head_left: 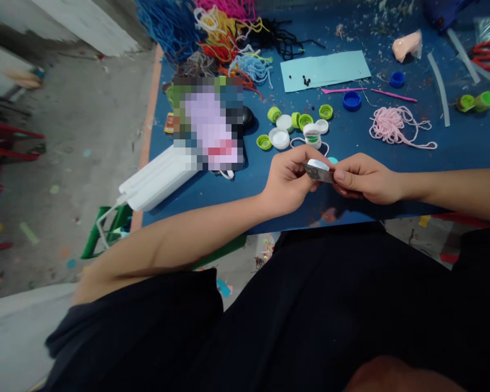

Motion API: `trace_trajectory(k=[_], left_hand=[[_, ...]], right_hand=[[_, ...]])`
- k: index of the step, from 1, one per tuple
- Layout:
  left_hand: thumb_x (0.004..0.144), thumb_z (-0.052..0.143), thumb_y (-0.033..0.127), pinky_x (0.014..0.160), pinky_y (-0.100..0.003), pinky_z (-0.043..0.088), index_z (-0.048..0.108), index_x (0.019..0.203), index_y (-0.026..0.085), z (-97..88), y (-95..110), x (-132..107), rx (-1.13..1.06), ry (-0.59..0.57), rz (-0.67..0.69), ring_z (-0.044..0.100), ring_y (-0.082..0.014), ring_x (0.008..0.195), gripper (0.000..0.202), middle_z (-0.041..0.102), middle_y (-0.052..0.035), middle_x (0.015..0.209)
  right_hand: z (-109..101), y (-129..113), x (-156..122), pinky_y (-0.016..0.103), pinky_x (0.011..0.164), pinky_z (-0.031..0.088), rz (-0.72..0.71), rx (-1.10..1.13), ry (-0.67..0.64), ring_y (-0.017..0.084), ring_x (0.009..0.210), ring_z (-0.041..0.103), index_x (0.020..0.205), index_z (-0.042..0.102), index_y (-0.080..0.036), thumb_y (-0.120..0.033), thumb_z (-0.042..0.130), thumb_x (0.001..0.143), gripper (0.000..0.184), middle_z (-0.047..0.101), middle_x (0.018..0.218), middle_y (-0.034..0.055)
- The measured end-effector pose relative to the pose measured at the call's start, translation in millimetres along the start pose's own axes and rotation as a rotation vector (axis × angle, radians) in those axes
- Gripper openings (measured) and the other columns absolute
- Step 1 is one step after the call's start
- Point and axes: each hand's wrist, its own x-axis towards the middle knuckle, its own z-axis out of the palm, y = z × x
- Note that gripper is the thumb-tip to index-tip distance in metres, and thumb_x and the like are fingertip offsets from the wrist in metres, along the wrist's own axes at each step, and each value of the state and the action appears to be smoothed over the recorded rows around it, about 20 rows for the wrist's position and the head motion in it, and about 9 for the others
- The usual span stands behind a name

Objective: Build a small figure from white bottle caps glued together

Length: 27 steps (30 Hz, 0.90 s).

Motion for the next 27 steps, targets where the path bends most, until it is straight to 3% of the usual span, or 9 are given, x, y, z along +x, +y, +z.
trace_trajectory(k=[3, 7, 12, 21, 27], left_hand=[[0.105, 0.079, 0.07, 0.052, -0.028, 0.045, 0.078, 0.098, 0.024, 1.0, 1, -4, 0.012, -0.012, -0.012, 0.056, -0.0097, 0.051, 0.047, 0.071, 0.0011, 0.069], [0.103, 0.076, 0.078, 0.053, -0.028, 0.046, 0.069, 0.107, 0.026, 1.1, -7, -8, -0.021, 0.028, -0.036, 0.058, -0.011, 0.054, 0.052, 0.07, 0.0017, 0.077], [0.108, 0.077, 0.065, 0.058, -0.028, 0.049, 0.059, 0.105, 0.028, 1.6, -18, -7, -0.059, -0.008, 0.108, 0.057, -0.0116, 0.061, 0.042, 0.063, 0.0024, 0.079], [0.1, 0.078, 0.079, 0.058, -0.029, 0.049, 0.068, 0.095, 0.026, 2.2, -13, -6, 0.044, 0.043, 0.018, 0.057, -0.0141, 0.062, 0.054, 0.061, 0.0013, 0.075], [0.112, 0.068, 0.066, 0.059, -0.03, 0.045, 0.069, 0.092, 0.025, 3.6, 0, -7, 0.108, 0.024, 0.019, 0.05, -0.0132, 0.059, 0.046, 0.059, 0.0018, 0.069]], right_hand=[[1, 2, 0, 0.021, 0.054, 0.027, 0.002, 0.015, 0.009, 0.004, 0.052, 0.036, 0.075, 0.056, -0.016, -0.067, 0.065, 0.115, 0.066, 0.046, 0.059, -0.0067], [2, 3, 1, 0.021, 0.054, 0.028, 0.005, 0.032, 0.034, 0.003, 0.053, 0.036, 0.076, 0.057, -0.015, -0.067, 0.067, 0.114, 0.065, 0.048, 0.062, -0.0063], [3, 2, 2, 0.021, 0.053, 0.028, 0.002, 0.003, 0.048, 0.003, 0.054, 0.036, 0.076, 0.056, -0.016, -0.068, 0.067, 0.113, 0.065, 0.046, 0.062, -0.007], [9, 1, 3, 0.02, 0.053, 0.027, -0.036, -0.052, 0.064, 0.004, 0.055, 0.033, 0.076, 0.055, -0.017, -0.069, 0.067, 0.113, 0.065, 0.043, 0.062, -0.0078], [9, 5, 3, 0.021, 0.053, 0.027, -0.038, -0.073, 0.097, 0.004, 0.055, 0.034, 0.077, 0.055, -0.017, -0.07, 0.064, 0.114, 0.065, 0.044, 0.062, -0.0072]])
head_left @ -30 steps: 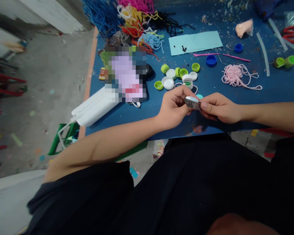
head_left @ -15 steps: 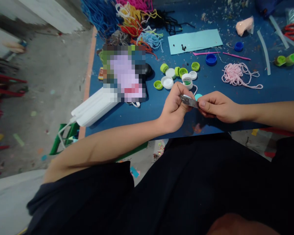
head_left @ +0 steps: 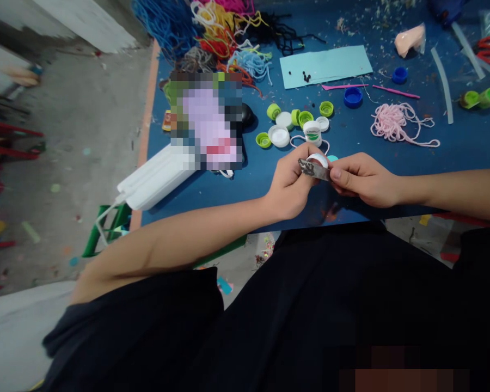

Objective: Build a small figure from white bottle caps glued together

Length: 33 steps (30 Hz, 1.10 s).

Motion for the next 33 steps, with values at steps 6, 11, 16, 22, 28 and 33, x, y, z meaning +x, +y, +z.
trace_trajectory(k=[6, 11, 16, 22, 28, 33], left_hand=[[0.115, 0.058, 0.071, 0.06, -0.034, 0.04, 0.065, 0.09, 0.026, -6.0, -13, -1, 0.102, 0.011, 0.141, 0.046, -0.0149, 0.059, 0.052, 0.057, 0.0006, 0.071], [0.113, 0.056, 0.076, 0.059, -0.034, 0.038, 0.066, 0.092, 0.028, -6.5, -20, -1, 0.091, 0.016, 0.167, 0.046, -0.0155, 0.055, 0.054, 0.054, 0.002, 0.067], [0.115, 0.053, 0.074, 0.061, -0.035, 0.043, 0.068, 0.09, 0.027, -4.9, -17, 1, 0.088, 0.013, 0.215, 0.051, -0.0166, 0.057, 0.055, 0.057, 0.0004, 0.069], [0.118, 0.051, 0.065, 0.057, -0.033, 0.041, 0.066, 0.088, 0.026, -4.2, -11, 4, 0.1, 0.014, 0.257, 0.048, -0.0138, 0.054, 0.052, 0.058, 0.0007, 0.069], [0.118, 0.05, 0.067, 0.058, -0.031, 0.049, 0.066, 0.082, 0.025, -4.7, -1, 7, 0.131, -0.063, 0.224, 0.059, -0.0148, 0.06, 0.058, 0.065, -0.0019, 0.07], [0.12, 0.059, 0.055, 0.051, -0.023, 0.047, 0.07, 0.088, 0.023, -1.1, 7, 6, 0.031, -0.031, 0.233, 0.056, -0.0087, 0.047, 0.047, 0.065, 0.0018, 0.063]], right_hand=[[2, -6, 1, 0.021, 0.055, 0.028, 0.001, 0.088, -0.039, 0.003, 0.056, 0.034, 0.073, 0.054, -0.017, -0.069, 0.07, 0.111, 0.067, 0.044, 0.062, -0.0072], [3, -8, 0, 0.022, 0.055, 0.026, 0.041, 0.173, -0.085, 0.003, 0.056, 0.032, 0.074, 0.053, -0.017, -0.067, 0.07, 0.112, 0.066, 0.043, 0.063, -0.0075], [3, -9, -1, 0.021, 0.054, 0.025, 0.052, 0.183, -0.079, 0.002, 0.055, 0.031, 0.072, 0.053, -0.016, -0.069, 0.073, 0.11, 0.068, 0.042, 0.062, -0.0079], [1, -7, -3, 0.022, 0.053, 0.025, 0.053, 0.223, -0.098, 0.002, 0.054, 0.03, 0.073, 0.054, -0.016, -0.065, 0.071, 0.112, 0.066, 0.043, 0.063, -0.0076], [1, -5, -2, 0.022, 0.054, 0.026, 0.046, 0.204, -0.088, 0.004, 0.055, 0.031, 0.075, 0.053, -0.017, -0.067, 0.067, 0.114, 0.065, 0.042, 0.063, -0.0077], [3, -5, -1, 0.021, 0.054, 0.027, 0.041, 0.162, -0.056, 0.004, 0.054, 0.033, 0.074, 0.053, -0.017, -0.07, 0.066, 0.113, 0.067, 0.042, 0.061, -0.0074]])
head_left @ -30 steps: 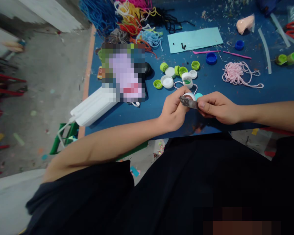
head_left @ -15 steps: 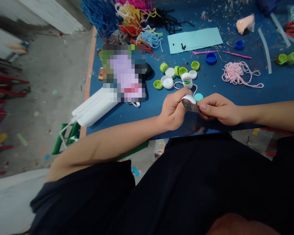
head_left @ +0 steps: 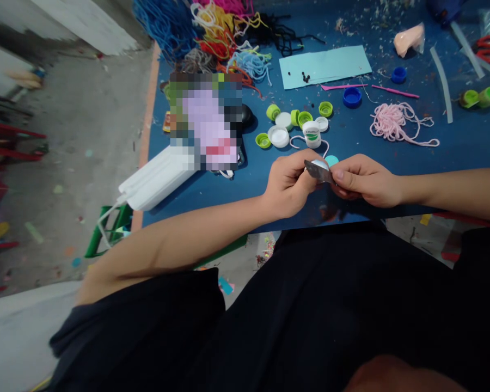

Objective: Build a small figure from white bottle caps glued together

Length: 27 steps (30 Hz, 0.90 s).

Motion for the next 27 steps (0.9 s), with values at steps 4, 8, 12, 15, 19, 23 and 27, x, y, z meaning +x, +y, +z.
trace_trajectory(k=[4, 8, 12, 15, 19, 23, 27], left_hand=[[0.118, 0.066, 0.053, 0.042, -0.017, 0.041, 0.073, 0.101, 0.022, 3.9, -0.1, -2.9, -0.079, 0.056, -0.093, 0.053, -0.0047, 0.037, 0.035, 0.063, 0.0063, 0.06], [0.114, 0.075, 0.046, 0.041, -0.013, 0.043, 0.075, 0.106, 0.023, 5.2, -2.6, -4.4, -0.102, 0.085, -0.095, 0.06, -0.0053, 0.04, 0.024, 0.064, 0.008, 0.059], [0.116, 0.074, 0.041, 0.04, -0.012, 0.04, 0.079, 0.108, 0.024, 4.0, -0.7, -4.1, -0.099, 0.087, -0.063, 0.06, -0.0044, 0.04, 0.019, 0.068, 0.0072, 0.06], [0.117, 0.071, 0.043, 0.04, -0.014, 0.038, 0.081, 0.103, 0.023, 2.9, 0.8, -3.0, -0.079, 0.094, -0.054, 0.059, -0.0038, 0.04, 0.026, 0.07, 0.0053, 0.063], [0.116, 0.072, 0.043, 0.039, -0.016, 0.035, 0.082, 0.099, 0.023, 2.2, -0.3, -2.0, -0.047, 0.124, -0.03, 0.053, -0.003, 0.038, 0.028, 0.069, 0.005, 0.062], [0.115, 0.074, 0.039, 0.043, -0.017, 0.039, 0.082, 0.1, 0.024, 1.5, -1.2, -1.9, 0.013, 0.123, 0.017, 0.053, -0.0036, 0.039, 0.023, 0.066, 0.0067, 0.058], [0.115, 0.075, 0.04, 0.042, -0.018, 0.036, 0.081, 0.096, 0.023, 1.9, 0.2, -1.5, 0.015, 0.144, -0.004, 0.054, -0.0037, 0.04, 0.026, 0.07, 0.0047, 0.061]], right_hand=[[0.9, 0.1, 1.4, 0.02, 0.05, 0.026, 0.004, 0.038, 0.01, 0.003, 0.051, 0.031, 0.076, 0.055, -0.017, -0.071, 0.068, 0.112, 0.066, 0.044, 0.06, -0.0074], [2.2, 0.8, 2.3, 0.02, 0.047, 0.024, -0.019, 0.058, 0.021, 0.003, 0.05, 0.03, 0.079, 0.06, -0.015, -0.07, 0.075, 0.107, 0.064, 0.044, 0.059, -0.0082], [3.2, 1.0, 2.6, 0.019, 0.046, 0.024, -0.026, 0.067, 0.031, 0.002, 0.05, 0.031, 0.072, 0.059, -0.014, -0.067, 0.084, 0.102, 0.065, 0.043, 0.058, -0.0078], [3.6, 1.0, 2.9, 0.019, 0.047, 0.024, -0.033, 0.072, 0.033, 0.002, 0.05, 0.031, 0.07, 0.058, -0.014, -0.066, 0.084, 0.102, 0.066, 0.042, 0.058, -0.0077], [3.2, 0.1, 3.5, 0.018, 0.047, 0.024, -0.026, 0.091, 0.024, 0.001, 0.051, 0.03, 0.069, 0.054, -0.016, -0.066, 0.083, 0.104, 0.068, 0.042, 0.059, -0.0081], [1.6, -1.8, 3.7, 0.019, 0.048, 0.025, -0.007, 0.103, 0.007, 0.001, 0.051, 0.03, 0.07, 0.054, -0.016, -0.068, 0.08, 0.105, 0.068, 0.042, 0.058, -0.0084], [-0.9, -1.9, 2.9, 0.02, 0.048, 0.024, 0.017, 0.102, 0.007, 0.002, 0.049, 0.03, 0.071, 0.055, -0.016, -0.07, 0.078, 0.106, 0.068, 0.042, 0.057, -0.0085]])
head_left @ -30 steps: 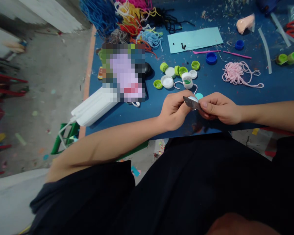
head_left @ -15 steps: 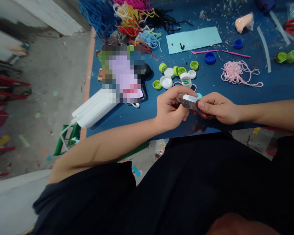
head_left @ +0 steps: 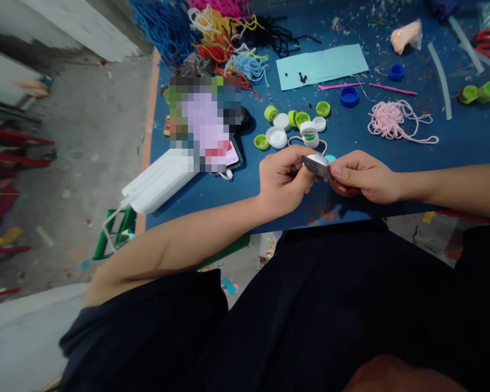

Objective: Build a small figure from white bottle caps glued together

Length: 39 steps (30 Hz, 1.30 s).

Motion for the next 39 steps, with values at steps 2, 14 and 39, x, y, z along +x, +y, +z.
trace_trajectory(k=[2, 14, 39], left_hand=[[0.114, 0.075, 0.044, 0.041, -0.019, 0.035, 0.08, 0.094, 0.022, 0.6, 1, 0, -0.024, -0.001, -0.023, 0.052, -0.0043, 0.039, 0.031, 0.068, 0.0044, 0.06], [0.117, 0.069, 0.043, 0.043, -0.017, 0.037, 0.076, 0.093, 0.021, 5.0, 5, -2, 0.015, -0.034, -0.035, 0.051, -0.0045, 0.04, 0.033, 0.063, 0.0058, 0.057], [0.113, 0.071, 0.06, 0.042, -0.021, 0.035, 0.071, 0.081, 0.021, 2.1, 2, 1, 0.066, -0.067, -0.1, 0.048, -0.0062, 0.041, 0.051, 0.059, 0.005, 0.053]], right_hand=[[-1, 0, 0, 0.02, 0.048, 0.024, -0.013, -0.011, 0.013, 0.002, 0.049, 0.03, 0.07, 0.055, -0.016, -0.07, 0.077, 0.106, 0.069, 0.042, 0.057, -0.0085], [-1, 1, 1, 0.021, 0.049, 0.024, -0.05, -0.003, 0.002, 0.002, 0.05, 0.031, 0.07, 0.056, -0.015, -0.067, 0.078, 0.107, 0.067, 0.045, 0.059, -0.0072], [13, -8, -15, 0.029, 0.056, 0.034, -0.316, -0.706, 0.434, 0.008, 0.053, 0.037, 0.103, 0.068, -0.021, -0.032, 0.077, 0.1, 0.015, 0.052, 0.067, -0.0067]])
